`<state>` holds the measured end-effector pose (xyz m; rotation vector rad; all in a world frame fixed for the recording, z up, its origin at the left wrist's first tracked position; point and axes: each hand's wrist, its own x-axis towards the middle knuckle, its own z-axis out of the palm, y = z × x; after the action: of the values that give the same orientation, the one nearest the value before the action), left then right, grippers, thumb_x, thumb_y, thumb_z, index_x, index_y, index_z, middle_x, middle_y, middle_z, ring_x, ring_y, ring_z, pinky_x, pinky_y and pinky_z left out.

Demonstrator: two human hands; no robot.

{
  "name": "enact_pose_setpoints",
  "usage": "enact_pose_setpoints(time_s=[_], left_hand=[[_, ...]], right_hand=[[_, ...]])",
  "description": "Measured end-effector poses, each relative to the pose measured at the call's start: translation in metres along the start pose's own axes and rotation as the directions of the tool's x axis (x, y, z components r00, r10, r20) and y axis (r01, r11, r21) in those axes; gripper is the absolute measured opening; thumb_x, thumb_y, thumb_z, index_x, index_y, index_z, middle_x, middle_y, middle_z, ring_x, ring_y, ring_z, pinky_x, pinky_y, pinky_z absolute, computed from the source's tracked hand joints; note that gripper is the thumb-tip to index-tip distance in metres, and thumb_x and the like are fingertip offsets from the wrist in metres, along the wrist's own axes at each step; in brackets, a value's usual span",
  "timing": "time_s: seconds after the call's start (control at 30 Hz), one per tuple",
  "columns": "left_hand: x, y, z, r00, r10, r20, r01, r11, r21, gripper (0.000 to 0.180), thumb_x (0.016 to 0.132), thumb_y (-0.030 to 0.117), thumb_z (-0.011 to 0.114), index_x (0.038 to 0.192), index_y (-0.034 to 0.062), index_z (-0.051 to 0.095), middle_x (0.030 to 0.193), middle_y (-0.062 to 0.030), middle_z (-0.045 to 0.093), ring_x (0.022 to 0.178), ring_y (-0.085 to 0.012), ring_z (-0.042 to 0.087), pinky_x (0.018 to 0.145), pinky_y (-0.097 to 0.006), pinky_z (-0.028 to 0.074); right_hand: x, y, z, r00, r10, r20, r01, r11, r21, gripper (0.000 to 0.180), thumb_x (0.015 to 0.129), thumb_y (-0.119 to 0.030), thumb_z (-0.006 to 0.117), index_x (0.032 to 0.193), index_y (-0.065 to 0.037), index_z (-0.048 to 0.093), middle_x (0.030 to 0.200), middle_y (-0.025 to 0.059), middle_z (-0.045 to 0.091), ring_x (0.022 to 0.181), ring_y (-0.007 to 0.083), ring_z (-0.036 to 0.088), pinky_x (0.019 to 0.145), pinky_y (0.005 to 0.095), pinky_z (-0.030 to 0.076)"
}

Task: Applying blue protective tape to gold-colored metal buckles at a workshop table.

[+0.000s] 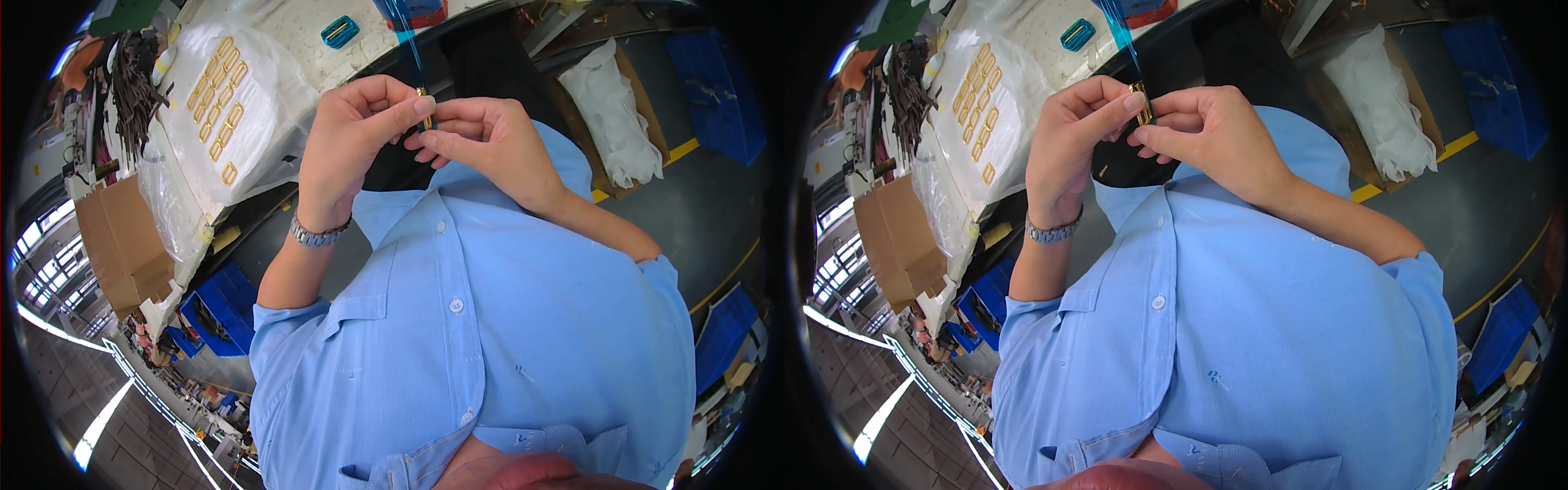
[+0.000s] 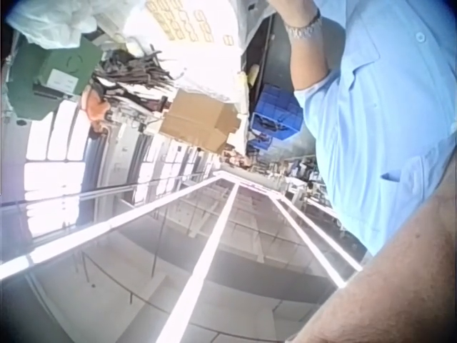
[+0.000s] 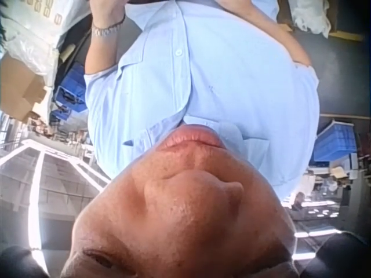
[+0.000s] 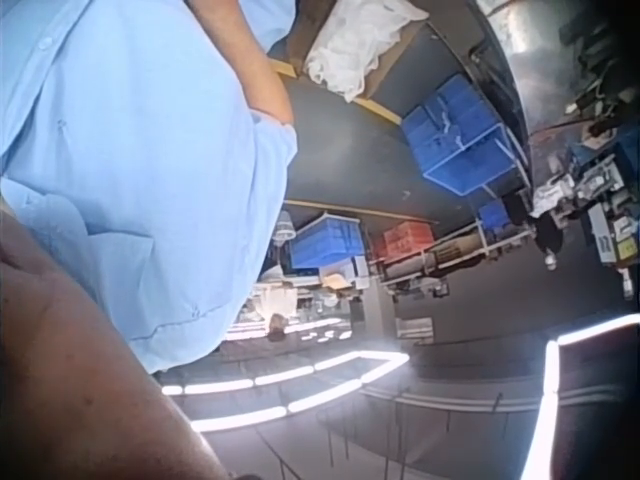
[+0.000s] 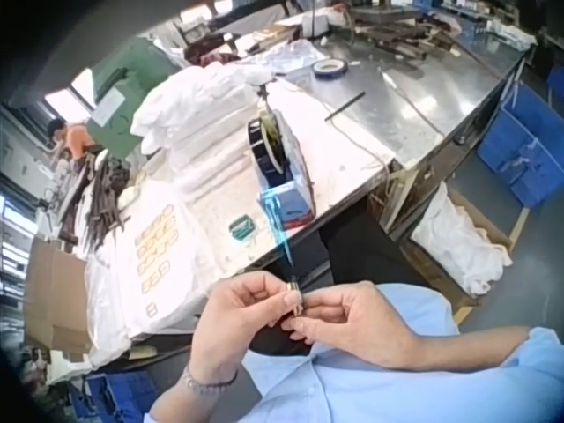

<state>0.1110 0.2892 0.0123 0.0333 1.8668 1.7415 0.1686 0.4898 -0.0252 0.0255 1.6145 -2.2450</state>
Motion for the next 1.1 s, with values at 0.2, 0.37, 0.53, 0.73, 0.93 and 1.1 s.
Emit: enact_pose_setpoints(time_s=[0.2,0.37,0.53,0.73,0.93,1.1], left_hand=[[0.002,-0.008,0.001,1.000,-0.023,0.012,0.023,0.999,-0.039,0.016,0.096,0.016,0.082,0.097,0.0016,0.075,0.083,0.0002,0.074,0.076,-0.0030,0.063,0.070,-0.018,0.047],[0.000,-0.011,0.011,0.996,0.019,-0.083,-0.015,0.999,0.049,0.016,0.094,0.014,0.083,0.095,0.0011,0.074,0.085,-0.0010,0.074,0.078,-0.0037,0.064,0.073,-0.018,0.049],[0.003,-0.024,0.015,0.984,0.107,-0.139,-0.119,0.990,-0.075,0.025,0.093,0.015,0.084,0.109,-0.0031,0.077,0.097,-0.0054,0.077,0.090,-0.0080,0.070,0.082,-0.023,0.055],[0.005,-0.028,0.001,0.999,-0.025,-0.047,0.022,0.997,-0.074,0.032,0.097,0.016,0.080,0.123,-0.0027,0.077,0.112,-0.0094,0.079,0.105,-0.0138,0.071,0.096,-0.028,0.054],[0.012,-0.027,-0.013,0.985,-0.162,0.055,0.169,0.968,-0.184,0.031,0.100,0.020,0.077,0.123,-0.0016,0.077,0.114,-0.0115,0.079,0.104,-0.0169,0.074,0.096,-0.032,0.058],[0.015,-0.022,-0.020,0.963,-0.239,0.127,0.261,0.944,-0.200,0.034,0.103,0.024,0.074,0.125,-0.0012,0.075,0.115,-0.0128,0.079,0.103,-0.0183,0.074,0.097,-0.034,0.059]], right_hand=[[0.005,0.005,-0.002,1.000,0.027,-0.006,-0.027,0.999,0.047,0.029,0.100,-0.015,0.076,0.120,0.007,0.077,0.097,0.0133,0.081,0.086,0.0153,0.078,0.079,0.0277,0.063],[0.006,0.007,-0.006,0.999,0.025,-0.037,-0.024,0.999,0.037,0.030,0.100,-0.014,0.076,0.120,0.007,0.077,0.097,0.0141,0.081,0.086,0.0158,0.078,0.079,0.0278,0.063],[0.007,0.008,-0.006,0.999,0.027,-0.044,-0.027,1.000,-0.012,0.029,0.099,-0.013,0.077,0.119,0.007,0.077,0.099,0.0147,0.081,0.089,0.0161,0.078,0.080,0.0279,0.063],[0.009,0.010,-0.007,0.994,0.113,0.003,-0.112,0.976,0.186,0.034,0.099,-0.013,0.076,0.125,0.010,0.072,0.105,0.0173,0.080,0.094,0.0207,0.079,0.085,0.0314,0.064],[0.005,-0.001,-0.018,0.977,0.168,0.129,-0.176,0.983,0.052,0.035,0.097,-0.012,0.076,0.124,0.011,0.071,0.108,0.0188,0.080,0.095,0.0218,0.079,0.087,0.0330,0.064],[0.012,-0.005,-0.023,0.997,0.042,0.066,-0.015,0.933,-0.359,0.043,0.091,-0.012,0.082,0.127,0.009,0.070,0.109,0.0178,0.081,0.097,0.0206,0.079,0.090,0.0327,0.063]])
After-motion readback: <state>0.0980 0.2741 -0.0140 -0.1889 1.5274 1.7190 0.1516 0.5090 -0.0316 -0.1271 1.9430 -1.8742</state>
